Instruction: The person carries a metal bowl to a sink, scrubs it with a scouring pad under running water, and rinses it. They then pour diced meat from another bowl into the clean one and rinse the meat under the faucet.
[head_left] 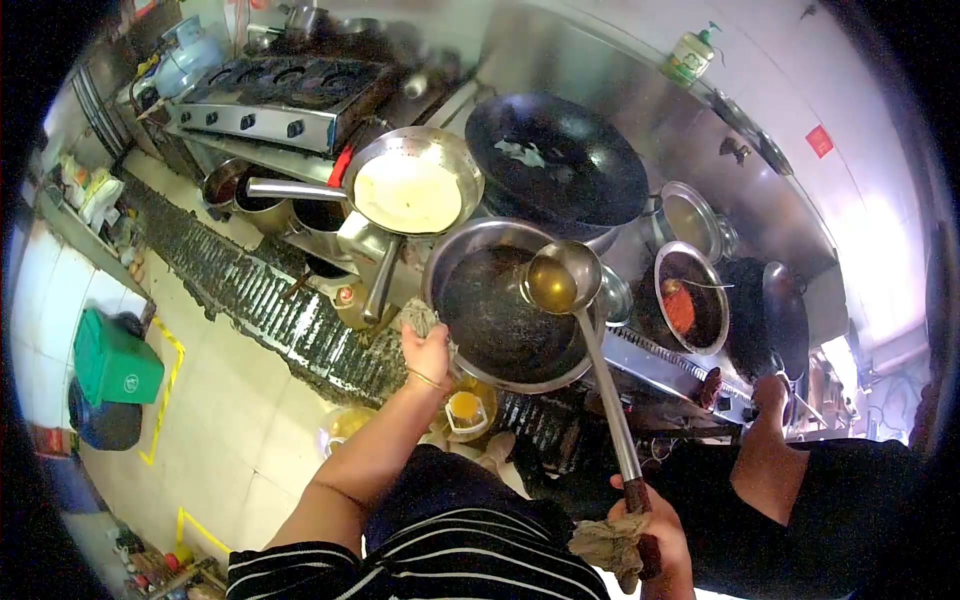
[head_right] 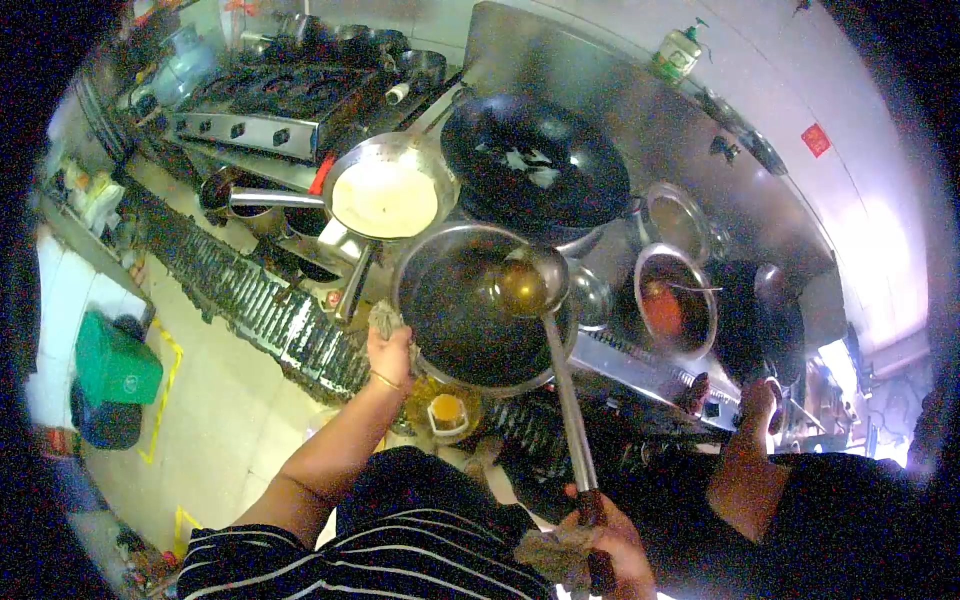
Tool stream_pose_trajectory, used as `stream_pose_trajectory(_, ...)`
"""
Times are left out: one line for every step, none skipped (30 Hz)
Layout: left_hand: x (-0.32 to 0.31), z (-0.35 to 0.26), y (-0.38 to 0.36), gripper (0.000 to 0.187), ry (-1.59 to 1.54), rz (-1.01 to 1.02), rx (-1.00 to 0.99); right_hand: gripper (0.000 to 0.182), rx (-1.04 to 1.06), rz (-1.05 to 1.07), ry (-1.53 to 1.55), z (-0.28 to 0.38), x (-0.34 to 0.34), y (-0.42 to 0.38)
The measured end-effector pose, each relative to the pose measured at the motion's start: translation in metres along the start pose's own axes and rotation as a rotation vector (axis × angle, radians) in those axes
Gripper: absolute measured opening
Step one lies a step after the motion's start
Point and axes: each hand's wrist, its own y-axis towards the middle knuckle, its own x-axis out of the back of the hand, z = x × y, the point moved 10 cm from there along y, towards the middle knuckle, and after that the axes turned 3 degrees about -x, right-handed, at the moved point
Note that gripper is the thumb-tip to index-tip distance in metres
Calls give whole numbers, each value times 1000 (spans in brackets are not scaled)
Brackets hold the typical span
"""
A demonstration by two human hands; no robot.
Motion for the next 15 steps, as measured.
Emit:
stream_pose_trajectory(0, 1, -1, 41, 1, -4, 13, 74, -9, -23, -7, 5, -7, -7)
stream_pose_trajectory(0, 2, -1, 42, 3, -7, 25, 75, 39, -58, -40, 13, -13, -12)
stream_pose_trajectory(0, 3, -1, 42, -6, 6, 18, 76, 87, -94, -72, 20, -19, -17)
stream_pose_trajectory(1, 6, 1, 42, -17, 20, 10, 78, 138, -130, -104, 29, -24, -23)
stream_pose_trajectory(0, 9, 3, 42, -28, 35, 1, 73, 105, -122, -4, 30, -31, -30)
stream_pose_trajectory(2, 12, 4, 42, -23, 23, 23, 67, 154, -70, -27, 32, -32, -30)
stream_pose_trajectory(4, 15, 4, 43, -17, 9, 45, 62, 200, -17, -49, 31, -30, -32)
stream_pose_trajectory(7, 18, 3, 43, -10, -6, 67, 57, 246, 36, -73, 30, -29, -33)
stream_pose_trajectory(4, 16, 2, 42, -37, -1, 62, 62, 270, 72, -86, 30, -30, -34)
stream_pose_trajectory(1, 13, 0, 41, -65, 2, 59, 62, 269, 71, -115, 30, -27, -35)
stream_pose_trajectory(0, 12, -2, 40, -93, 4, 56, 61, 266, 70, -145, 31, -24, -37)
stream_pose_trajectory(0, 10, -3, 38, -85, 0, 39, 61, 264, 69, -176, 32, -22, -40)
stream_pose_trajectory(-1, 8, -3, 37, -80, -5, 20, 64, 255, 57, -175, 33, -20, -42)
stream_pose_trajectory(-2, 6, -3, 35, -75, -8, 0, 67, 245, 72, -169, 33, -19, -42)
stream_pose_trajectory(1, 9, 0, 34, -50, -11, 0, 69, 237, 86, -164, 32, -17, -43)
